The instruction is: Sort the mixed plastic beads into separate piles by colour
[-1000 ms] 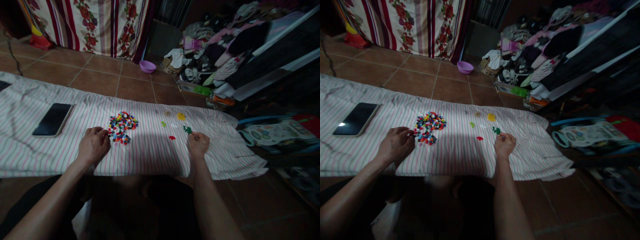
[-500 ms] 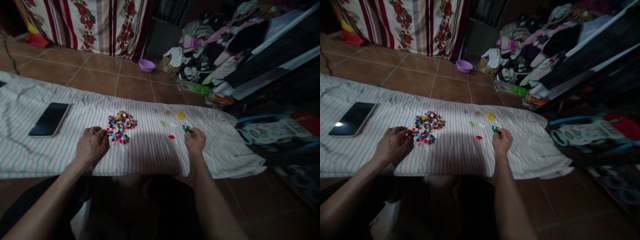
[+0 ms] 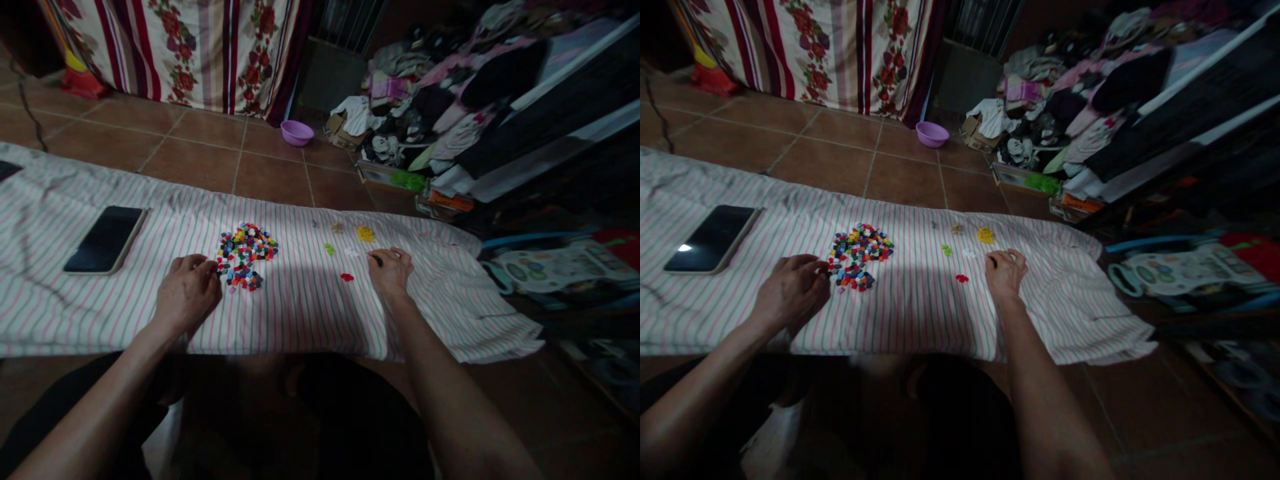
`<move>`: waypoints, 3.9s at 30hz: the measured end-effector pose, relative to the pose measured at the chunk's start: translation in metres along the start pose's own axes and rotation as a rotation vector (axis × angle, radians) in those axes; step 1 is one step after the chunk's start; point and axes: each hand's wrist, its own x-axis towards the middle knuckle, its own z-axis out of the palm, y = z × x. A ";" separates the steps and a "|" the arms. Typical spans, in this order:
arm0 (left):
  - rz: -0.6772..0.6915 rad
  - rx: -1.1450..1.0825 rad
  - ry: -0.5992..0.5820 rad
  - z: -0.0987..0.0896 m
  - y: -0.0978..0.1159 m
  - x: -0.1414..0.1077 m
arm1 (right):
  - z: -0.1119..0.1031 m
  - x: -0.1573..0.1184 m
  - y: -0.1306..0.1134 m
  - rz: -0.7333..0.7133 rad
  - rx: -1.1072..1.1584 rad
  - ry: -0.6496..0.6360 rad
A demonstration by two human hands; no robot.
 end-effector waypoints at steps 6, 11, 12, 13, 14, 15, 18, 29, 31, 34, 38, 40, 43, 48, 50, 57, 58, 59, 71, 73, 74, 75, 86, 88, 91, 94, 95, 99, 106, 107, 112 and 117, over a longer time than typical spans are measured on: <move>-0.003 -0.001 -0.002 0.001 0.000 -0.001 | -0.003 -0.001 0.005 0.024 -0.064 -0.006; 0.005 -0.015 0.001 0.001 -0.002 -0.001 | -0.001 -0.002 0.006 0.032 -0.040 0.018; 0.007 -0.015 -0.001 0.001 -0.002 -0.001 | -0.001 -0.003 0.006 0.030 -0.024 0.024; 0.010 -0.016 -0.005 0.001 -0.003 -0.001 | -0.001 -0.003 0.006 0.025 -0.007 0.033; 0.012 -0.017 -0.009 0.001 -0.003 -0.001 | 0.000 -0.003 0.006 0.018 0.009 0.041; 0.015 -0.020 -0.013 0.001 -0.003 -0.001 | 0.000 -0.003 0.006 0.011 0.023 0.048; 0.023 -0.030 -0.009 0.000 -0.004 -0.002 | -0.001 -0.002 0.003 -0.008 0.059 0.067; 0.042 -0.030 0.003 0.002 -0.006 -0.002 | -0.010 0.008 -0.069 -0.034 0.288 -0.012; 0.038 -0.027 0.002 0.001 -0.006 -0.002 | -0.010 0.002 -0.094 -0.066 0.353 -0.052; 0.041 -0.036 -0.011 0.000 -0.007 -0.002 | -0.011 -0.012 -0.133 -0.135 0.450 -0.129; 0.045 -0.068 -0.021 0.000 -0.009 -0.003 | -0.014 -0.032 -0.178 -0.249 0.560 -0.238; 0.054 -0.087 -0.018 0.001 -0.012 -0.004 | -0.015 -0.040 -0.195 -0.279 0.604 -0.315; 0.073 -0.108 -0.005 0.003 -0.015 -0.005 | -0.012 -0.051 -0.209 -0.289 0.663 -0.412; 0.071 -0.147 0.016 0.004 -0.018 -0.007 | -0.002 -0.061 -0.215 -0.335 0.658 -0.458; 0.057 -0.167 0.031 0.004 -0.018 -0.007 | 0.001 -0.063 -0.216 -0.349 0.661 -0.477; 0.041 -0.183 0.065 0.006 -0.017 -0.008 | 0.006 -0.060 -0.222 -0.386 0.654 -0.520; 0.038 -0.181 0.068 0.006 -0.017 -0.008 | 0.006 -0.059 -0.222 -0.388 0.650 -0.525; 0.034 -0.177 0.072 0.006 -0.016 -0.008 | 0.007 -0.058 -0.222 -0.392 0.643 -0.531; 0.032 -0.159 0.038 0.005 -0.010 -0.004 | 0.011 -0.052 -0.216 -0.432 0.628 -0.611; 0.025 -0.161 0.036 0.006 -0.009 -0.004 | 0.011 -0.052 -0.215 -0.449 0.627 -0.611; 0.023 -0.162 0.037 0.007 -0.009 -0.003 | 0.011 -0.052 -0.215 -0.456 0.623 -0.610; 0.022 -0.163 0.040 0.007 -0.008 -0.003 | 0.010 -0.053 -0.215 -0.461 0.617 -0.610; 0.111 -0.212 0.067 0.007 0.001 -0.001 | 0.007 -0.056 -0.215 -0.496 0.591 -0.611; 0.129 -0.197 0.060 0.009 0.001 -0.001 | 0.006 -0.056 -0.215 -0.500 0.587 -0.617; 0.147 -0.168 0.065 0.012 0.000 0.001 | 0.005 -0.056 -0.216 -0.510 0.583 -0.619; 0.158 -0.153 0.099 0.016 0.000 0.003 | 0.005 -0.056 -0.216 -0.509 0.578 -0.609; 0.160 -0.151 0.116 0.017 0.000 0.003 | 0.004 -0.056 -0.217 -0.512 0.578 -0.606; 0.173 -0.141 0.146 0.020 0.001 0.005 | 0.005 -0.057 -0.216 -0.520 0.578 -0.618; 0.146 -0.121 0.116 0.018 0.004 0.006 | 0.009 -0.058 -0.212 -0.494 0.617 -0.627; 0.145 -0.122 0.109 0.018 0.005 0.006 | 0.010 -0.058 -0.212 -0.492 0.621 -0.624; 0.139 -0.122 0.104 0.016 0.004 0.005 | 0.011 -0.057 -0.210 -0.507 0.650 -0.619; 0.156 -0.149 0.089 0.014 0.002 0.004 | 0.008 -0.056 -0.209 -0.534 0.672 -0.638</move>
